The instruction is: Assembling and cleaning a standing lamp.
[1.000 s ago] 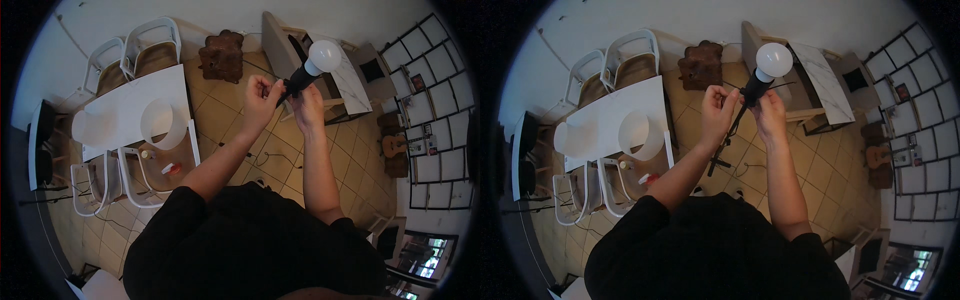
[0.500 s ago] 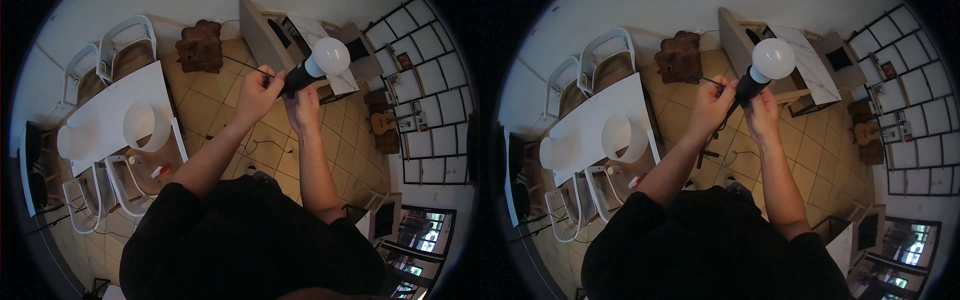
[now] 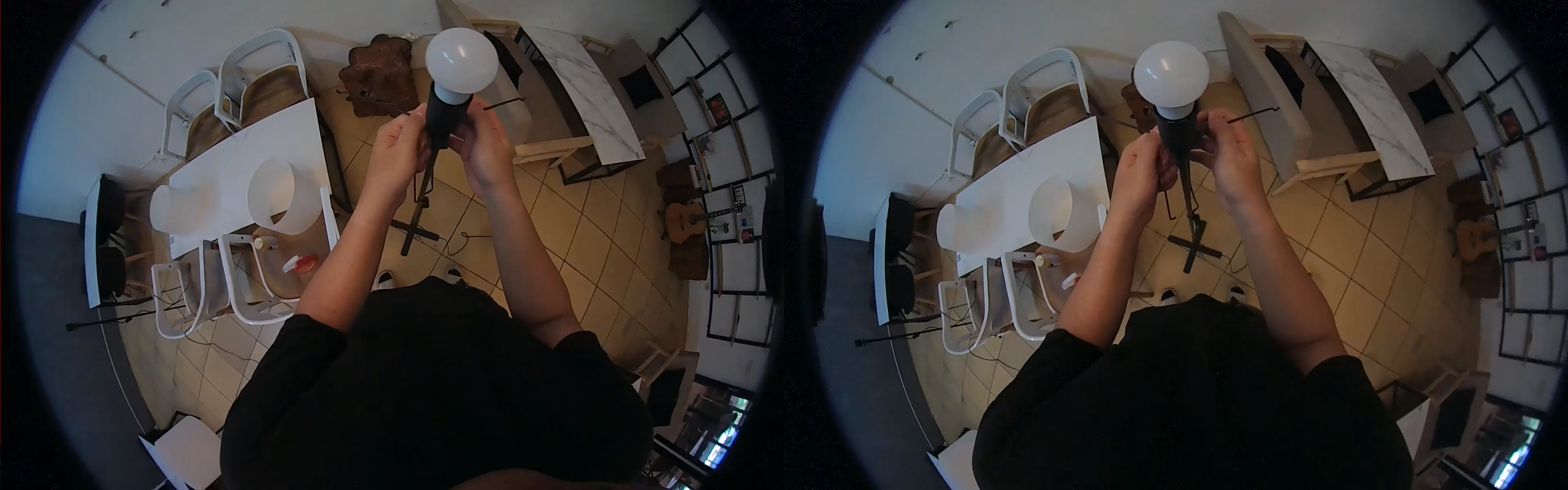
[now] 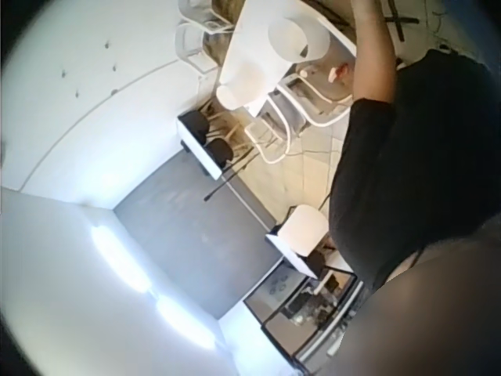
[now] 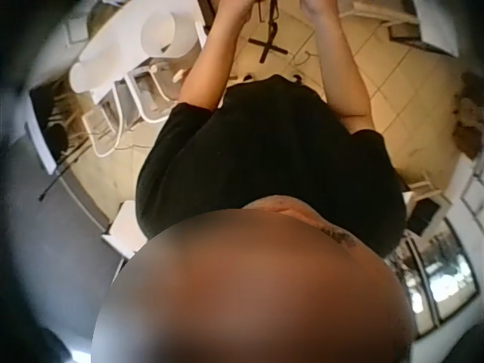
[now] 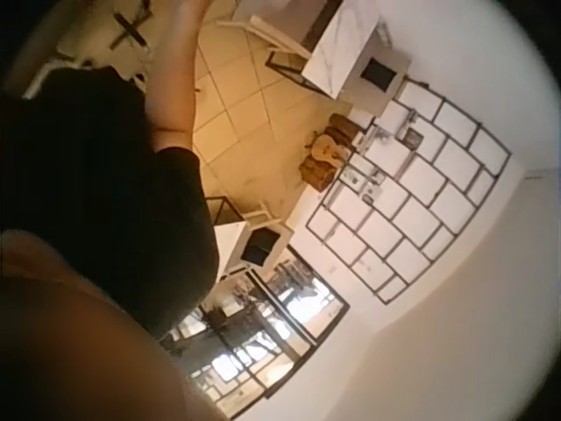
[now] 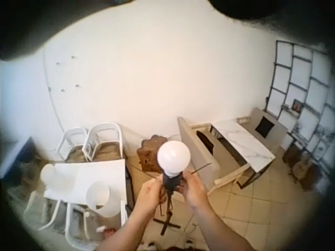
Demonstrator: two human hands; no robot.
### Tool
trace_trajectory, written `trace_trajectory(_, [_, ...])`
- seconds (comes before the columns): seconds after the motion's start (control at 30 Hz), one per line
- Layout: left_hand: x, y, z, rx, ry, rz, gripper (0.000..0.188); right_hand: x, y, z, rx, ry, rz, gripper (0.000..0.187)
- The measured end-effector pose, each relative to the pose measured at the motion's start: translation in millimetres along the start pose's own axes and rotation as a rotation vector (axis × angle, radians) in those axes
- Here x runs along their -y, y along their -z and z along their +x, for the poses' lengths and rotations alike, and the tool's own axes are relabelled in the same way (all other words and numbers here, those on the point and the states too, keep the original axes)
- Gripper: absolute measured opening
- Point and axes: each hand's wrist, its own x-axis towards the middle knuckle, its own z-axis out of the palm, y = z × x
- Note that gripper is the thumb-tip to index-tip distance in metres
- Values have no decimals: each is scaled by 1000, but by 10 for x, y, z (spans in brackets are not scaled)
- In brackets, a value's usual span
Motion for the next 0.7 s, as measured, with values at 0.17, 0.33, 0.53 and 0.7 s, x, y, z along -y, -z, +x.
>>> trace_trajectory(0.17, [4,-61,-38,-38,115,-70,31,-46,119,-35,88,41,18,28])
trace_trajectory(0.33, [-22,-18,-51,-102,153,-7,30,6,237,-38,248,-52,-36,37])
trace_trajectory(0.53, [107,47,-144,-132,69,-109,44,-157,407,-38,359,-62,-189,61])
trace_trajectory(0.7, [378,106,-422,-233,46,-173,32,-477,543,-94,335,-125,-305,68])
